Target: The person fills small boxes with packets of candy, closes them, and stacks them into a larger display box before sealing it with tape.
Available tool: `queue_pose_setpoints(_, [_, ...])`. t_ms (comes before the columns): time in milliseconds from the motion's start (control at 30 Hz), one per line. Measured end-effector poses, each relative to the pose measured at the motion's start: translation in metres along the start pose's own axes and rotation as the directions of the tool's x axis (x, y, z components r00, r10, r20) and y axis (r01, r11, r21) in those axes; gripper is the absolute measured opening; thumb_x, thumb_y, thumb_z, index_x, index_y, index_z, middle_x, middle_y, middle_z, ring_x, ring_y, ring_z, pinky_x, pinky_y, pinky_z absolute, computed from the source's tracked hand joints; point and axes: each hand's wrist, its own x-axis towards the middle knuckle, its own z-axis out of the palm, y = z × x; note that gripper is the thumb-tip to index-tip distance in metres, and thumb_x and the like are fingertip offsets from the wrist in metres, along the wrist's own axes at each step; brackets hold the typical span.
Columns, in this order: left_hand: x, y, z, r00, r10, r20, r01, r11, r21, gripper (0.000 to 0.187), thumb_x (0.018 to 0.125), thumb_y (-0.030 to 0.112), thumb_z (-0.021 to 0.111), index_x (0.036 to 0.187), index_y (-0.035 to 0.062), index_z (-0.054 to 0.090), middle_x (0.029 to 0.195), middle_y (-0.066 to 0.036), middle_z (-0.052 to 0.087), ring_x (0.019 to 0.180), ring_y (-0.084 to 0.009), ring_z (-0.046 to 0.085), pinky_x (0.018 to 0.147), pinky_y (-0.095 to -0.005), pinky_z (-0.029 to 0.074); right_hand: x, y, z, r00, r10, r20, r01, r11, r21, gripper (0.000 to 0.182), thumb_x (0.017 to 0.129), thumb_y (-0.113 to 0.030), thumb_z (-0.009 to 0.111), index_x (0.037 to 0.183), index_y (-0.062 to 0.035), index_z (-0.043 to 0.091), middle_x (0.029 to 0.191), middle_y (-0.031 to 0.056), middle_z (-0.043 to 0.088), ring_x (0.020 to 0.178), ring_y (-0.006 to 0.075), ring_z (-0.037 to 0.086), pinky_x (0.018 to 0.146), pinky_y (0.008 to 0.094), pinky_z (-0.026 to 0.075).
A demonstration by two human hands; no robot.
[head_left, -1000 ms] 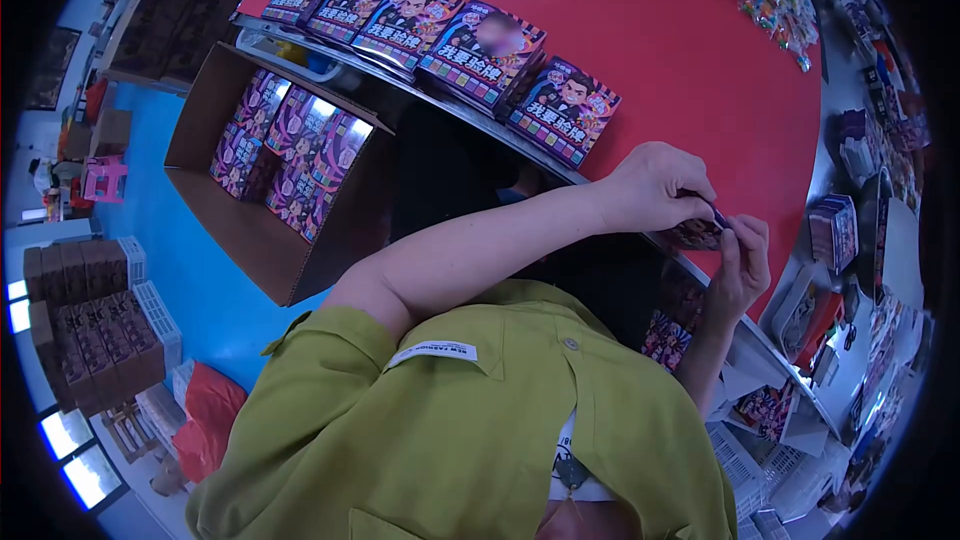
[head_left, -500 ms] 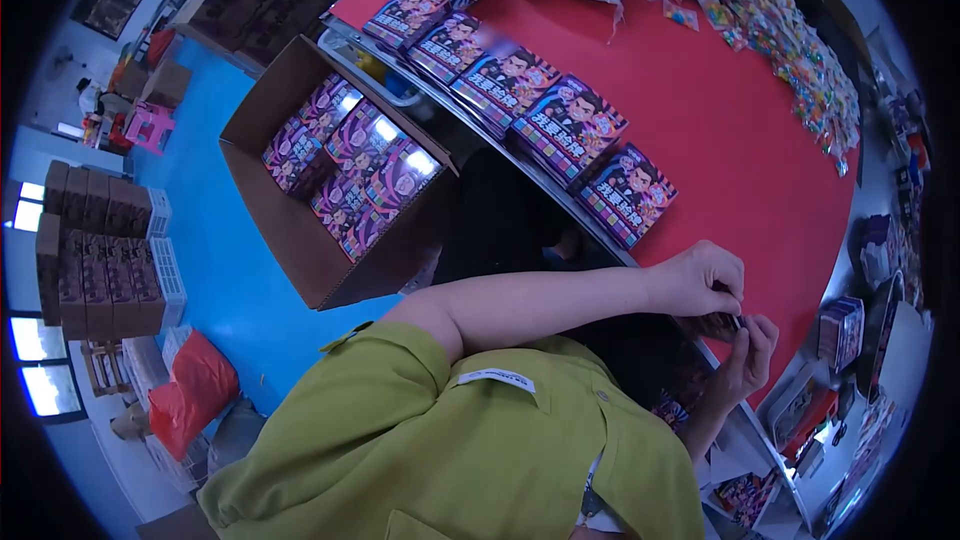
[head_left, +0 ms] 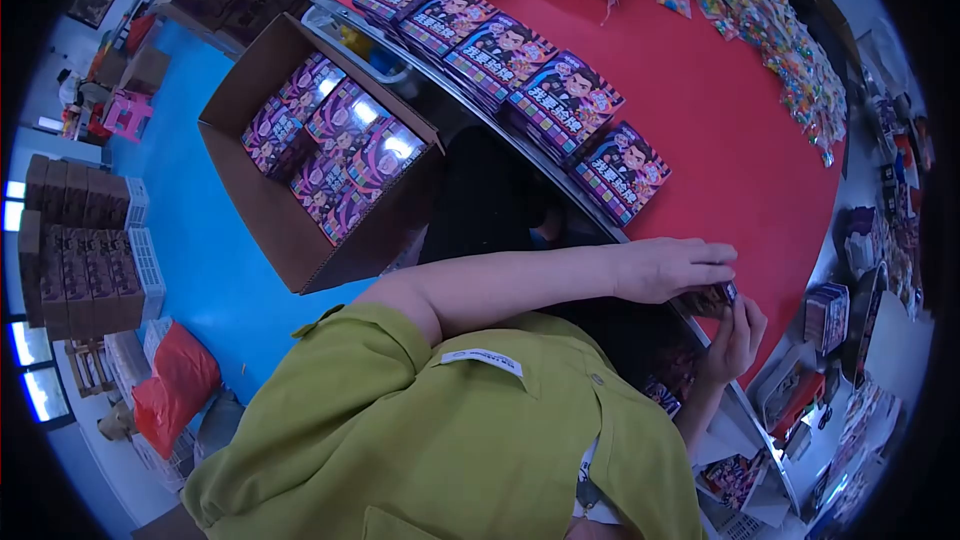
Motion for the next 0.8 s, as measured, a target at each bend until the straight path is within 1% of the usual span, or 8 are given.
queue_pose_setpoints(133, [-0.003,0.020,0.006,0.990,-0.118,-0.083,0.116,0.993,-0.024,0.077,0.074,0.015,0.073,0.138,0.0072,0.032,0.143,-0.023,0.026,0.125,-0.0425,0.038,0.094,-0.0454,0.044,0.023,-0.015,0.012,0.974,0.188,-0.123,-0.197,0.979,-0.061,0.016,0.083,0.006,0.061,0.099,0.0042,0.065,0.098,0.0145,0.061,0.087,0.0218,0.058,0.075,0.0308,0.048])
queue_pose_setpoints(200, [-0.002,0.040,-0.001,0.970,-0.243,0.003,0.242,0.969,0.053,0.096,0.065,0.021,0.081,0.142,0.0047,0.025,0.144,-0.029,0.019,0.129,-0.0462,0.029,0.102,-0.0499,0.035,0.036,-0.027,0.013,0.910,0.393,-0.133,-0.362,0.908,0.210,0.013,0.085,0.005,0.060,0.097,0.0039,0.065,0.093,0.0119,0.061,0.086,0.0178,0.058,0.074,0.0273,0.047])
queue_pose_setpoints(367, [-0.017,0.041,-0.004,0.945,-0.287,-0.156,0.284,0.958,-0.042,0.095,0.060,0.019,0.077,0.140,0.0021,0.030,0.143,-0.026,0.023,0.127,-0.0400,0.035,0.098,-0.0466,0.039,0.058,-0.057,0.014,0.891,0.452,0.050,-0.444,0.841,0.310,0.016,0.087,-0.006,0.060,0.100,0.0018,0.064,0.095,0.0095,0.058,0.094,0.0184,0.057,0.080,0.0265,0.044])
queue_pose_setpoints(433, [-0.024,0.034,-0.016,0.946,-0.310,-0.097,0.272,0.920,-0.282,0.094,0.061,0.018,0.077,0.141,0.0022,0.030,0.143,-0.025,0.024,0.126,-0.0356,0.037,0.098,-0.0439,0.040,0.069,-0.060,0.012,0.980,0.183,0.072,-0.195,0.949,0.249,0.025,0.090,-0.017,0.058,0.107,0.0000,0.063,0.102,0.0111,0.057,0.102,0.0227,0.053,0.089,0.0323,0.040])
queue_pose_setpoints(500, [-0.027,0.041,-0.034,0.932,-0.363,-0.013,0.255,0.678,-0.689,0.087,0.068,0.015,0.076,0.142,0.0039,0.032,0.136,-0.018,0.038,0.113,-0.0229,0.052,0.091,-0.0341,0.046,0.076,-0.063,0.009,0.979,0.121,0.165,-0.152,0.970,0.192,0.033,0.090,-0.025,0.056,0.112,0.0005,0.060,0.106,0.0124,0.055,0.107,0.0269,0.050,0.096,0.0366,0.035])
queue_pose_setpoints(633, [-0.039,0.054,-0.074,0.845,-0.464,0.266,0.395,0.206,-0.895,0.078,0.078,0.019,0.071,0.143,0.0032,0.031,0.136,-0.014,0.044,0.113,-0.0233,0.053,0.091,-0.0327,0.045,0.095,-0.061,0.034,0.955,0.105,0.277,-0.244,0.808,0.536,0.028,0.089,-0.010,0.055,0.113,0.0045,0.058,0.107,0.0112,0.056,0.103,0.0221,0.053,0.092,0.0326,0.039])
queue_pose_setpoints(700, [-0.041,0.060,-0.085,0.839,-0.528,0.131,0.055,-0.157,-0.986,0.057,0.087,0.015,0.061,0.137,0.0004,0.037,0.107,-0.010,0.060,0.087,-0.0156,0.063,0.072,-0.0290,0.053,0.118,-0.069,0.048,0.960,0.060,0.275,-0.216,0.783,0.583,0.025,0.087,0.003,0.053,0.112,0.0077,0.057,0.104,0.0087,0.057,0.098,0.0154,0.054,0.087,0.0268,0.042])
queue_pose_setpoints(800, [-0.048,0.071,-0.124,0.799,-0.599,-0.064,-0.102,-0.029,-0.994,0.058,0.097,0.047,0.038,0.132,0.0009,0.041,0.116,-0.014,0.058,0.097,-0.0208,0.062,0.075,-0.0358,0.054,0.171,-0.110,0.078,0.904,0.050,0.424,-0.337,0.694,0.637,0.023,0.089,-0.002,0.055,0.111,0.0078,0.057,0.101,0.0072,0.058,0.096,0.0128,0.055,0.085,0.0238,0.042])
